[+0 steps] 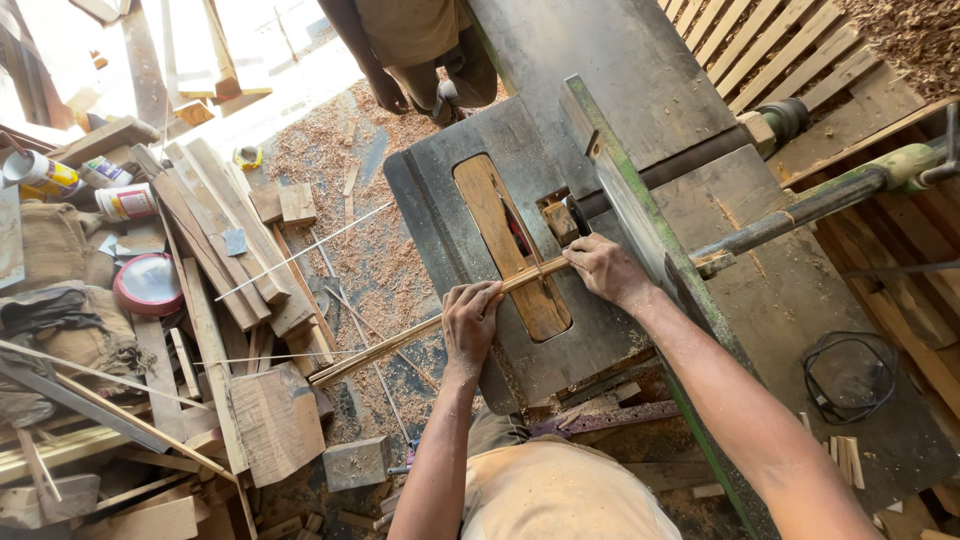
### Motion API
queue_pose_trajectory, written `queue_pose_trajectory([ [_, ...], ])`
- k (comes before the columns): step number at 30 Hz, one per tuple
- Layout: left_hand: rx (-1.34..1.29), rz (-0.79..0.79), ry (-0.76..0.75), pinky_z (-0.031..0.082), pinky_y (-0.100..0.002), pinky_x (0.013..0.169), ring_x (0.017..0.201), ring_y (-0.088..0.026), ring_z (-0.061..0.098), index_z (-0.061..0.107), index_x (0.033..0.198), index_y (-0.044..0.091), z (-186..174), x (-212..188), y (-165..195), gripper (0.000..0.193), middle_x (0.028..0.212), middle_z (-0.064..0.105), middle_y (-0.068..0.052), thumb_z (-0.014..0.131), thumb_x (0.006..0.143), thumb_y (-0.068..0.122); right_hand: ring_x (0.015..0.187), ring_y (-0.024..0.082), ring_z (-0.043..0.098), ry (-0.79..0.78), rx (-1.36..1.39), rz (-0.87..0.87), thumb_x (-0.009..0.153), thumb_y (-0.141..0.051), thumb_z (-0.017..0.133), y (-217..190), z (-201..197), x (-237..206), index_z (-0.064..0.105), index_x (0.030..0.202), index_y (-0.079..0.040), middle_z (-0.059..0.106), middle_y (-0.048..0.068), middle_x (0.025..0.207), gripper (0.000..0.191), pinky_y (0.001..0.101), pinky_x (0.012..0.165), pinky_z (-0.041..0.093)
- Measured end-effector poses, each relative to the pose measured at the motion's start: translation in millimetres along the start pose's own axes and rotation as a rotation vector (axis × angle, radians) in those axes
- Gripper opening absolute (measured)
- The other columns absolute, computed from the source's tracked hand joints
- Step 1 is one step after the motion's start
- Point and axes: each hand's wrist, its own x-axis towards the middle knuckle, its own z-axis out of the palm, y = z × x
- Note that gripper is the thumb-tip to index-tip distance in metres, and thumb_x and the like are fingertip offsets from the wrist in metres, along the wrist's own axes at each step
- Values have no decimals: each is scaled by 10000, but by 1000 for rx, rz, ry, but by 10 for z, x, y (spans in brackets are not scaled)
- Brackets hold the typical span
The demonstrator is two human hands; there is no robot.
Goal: The person uses a table saw to cut thin wooden sticks into smaller pieces. They feed the sticks through the saw blade one at a time and collect the cut pieces on the table surface.
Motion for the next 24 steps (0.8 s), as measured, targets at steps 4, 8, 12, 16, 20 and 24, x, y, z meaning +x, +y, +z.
queue_pose_trajectory([
  [4, -3, -5, -7, 510, -339, 943, 1028, -205, 676, 810, 1072, 126, 28, 14, -52, 189, 1097, 786, -8, 795, 891, 174, 1055, 296, 709, 20, -32, -16, 902, -33, 711, 19, 35, 5, 783, 1061, -4, 754, 160, 1093, 177, 361, 876, 611],
  [8, -7, -2, -1, 509, -341, 951, 1031, -206, 679, 806, 1066, 123, 0, -14, -89, 182, 1101, 784, -11, 796, 893, 178, 982, 288, 722, 49, -108, 44, 948, -44, 678, 29, 142, -103, 764, 1074, 32, 756, 186, 1055, 170, 348, 817, 638],
  [12, -13, 9, -12, 509, -347, 939, 1021, -212, 675, 805, 1064, 112, -94, -133, -78, 179, 1094, 783, -18, 792, 891, 158, 891, 306, 710, 105, -178, 145, 995, -26, 650, -103, 248, -438, 744, 1108, 76, 741, 227, 1012, 179, 349, 691, 641],
  [16, -4, 18, -2, 510, -358, 921, 1008, -210, 674, 805, 1062, 109, -180, -350, 10, 182, 1071, 781, -21, 793, 886, 152, 894, 301, 705, 247, -189, 174, 966, -9, 660, -475, 161, -943, 731, 1114, 79, 717, 204, 1015, 186, 341, 743, 638],
  [20, -19, 27, -38, 522, -351, 926, 1016, -209, 671, 796, 1085, 104, -186, -569, 157, 190, 1088, 775, -21, 787, 900, 144, 914, 304, 715, 362, 10, 373, 868, -38, 730, -912, -102, -1447, 756, 1094, 27, 737, 148, 1045, 237, 395, 776, 603],
  [24, -27, 64, -60, 504, -359, 922, 1001, -210, 672, 798, 1088, 104, -117, -694, 325, 197, 1085, 774, -20, 802, 895, 147, 978, 256, 733, 573, 410, 629, 919, -69, 736, -1366, -429, -2047, 738, 1147, 17, 746, 125, 1113, 244, 332, 831, 599],
])
